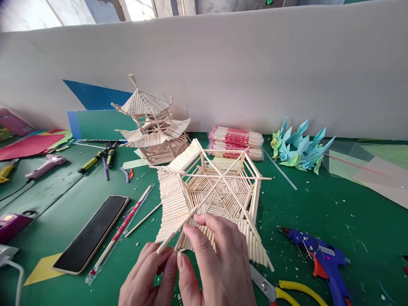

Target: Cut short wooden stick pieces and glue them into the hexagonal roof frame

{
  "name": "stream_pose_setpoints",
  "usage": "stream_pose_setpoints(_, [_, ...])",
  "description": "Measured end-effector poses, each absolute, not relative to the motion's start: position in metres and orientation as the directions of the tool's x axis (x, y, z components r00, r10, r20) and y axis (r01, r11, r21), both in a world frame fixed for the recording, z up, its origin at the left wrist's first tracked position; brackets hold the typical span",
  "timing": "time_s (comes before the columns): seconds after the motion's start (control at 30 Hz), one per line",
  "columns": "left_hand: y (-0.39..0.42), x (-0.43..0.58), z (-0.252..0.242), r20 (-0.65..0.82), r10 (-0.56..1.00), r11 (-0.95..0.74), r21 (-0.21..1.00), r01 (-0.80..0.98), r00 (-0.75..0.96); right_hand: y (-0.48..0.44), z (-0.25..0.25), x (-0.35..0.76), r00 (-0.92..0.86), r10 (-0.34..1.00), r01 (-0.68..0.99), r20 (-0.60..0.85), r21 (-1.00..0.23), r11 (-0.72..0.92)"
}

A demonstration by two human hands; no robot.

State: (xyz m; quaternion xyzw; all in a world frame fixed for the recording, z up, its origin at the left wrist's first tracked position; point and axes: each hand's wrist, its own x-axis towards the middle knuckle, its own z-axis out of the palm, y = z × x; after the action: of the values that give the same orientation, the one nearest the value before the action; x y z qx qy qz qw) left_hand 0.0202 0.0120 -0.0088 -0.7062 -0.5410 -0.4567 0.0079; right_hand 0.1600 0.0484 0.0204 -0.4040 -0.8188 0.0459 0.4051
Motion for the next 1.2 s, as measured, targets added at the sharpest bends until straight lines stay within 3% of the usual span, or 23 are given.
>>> stream_pose_setpoints(0.27, [0.016, 0.020, -0.007, 0.651, 0.759, -0.409, 0.459, 0.789, 0.014, 0.054, 0.021, 0.159, -0.349, 0.738, 0.644, 0.577, -0.425, 0.637])
stream_pose_setpoints(0.6, [0.016, 0.017, -0.006, 0.548, 0.835, -0.343, 0.579, 0.739, -0.042, 0.055, 0.020, 0.157, -0.348, 0.750, 0.641, 0.563, -0.441, 0.629])
stream_pose_setpoints(1.2, [0.019, 0.011, -0.004, 0.526, 0.850, -0.391, 0.607, 0.692, 0.018, 0.053, 0.020, 0.159, -0.406, 0.708, 0.619, 0.578, -0.397, 0.678])
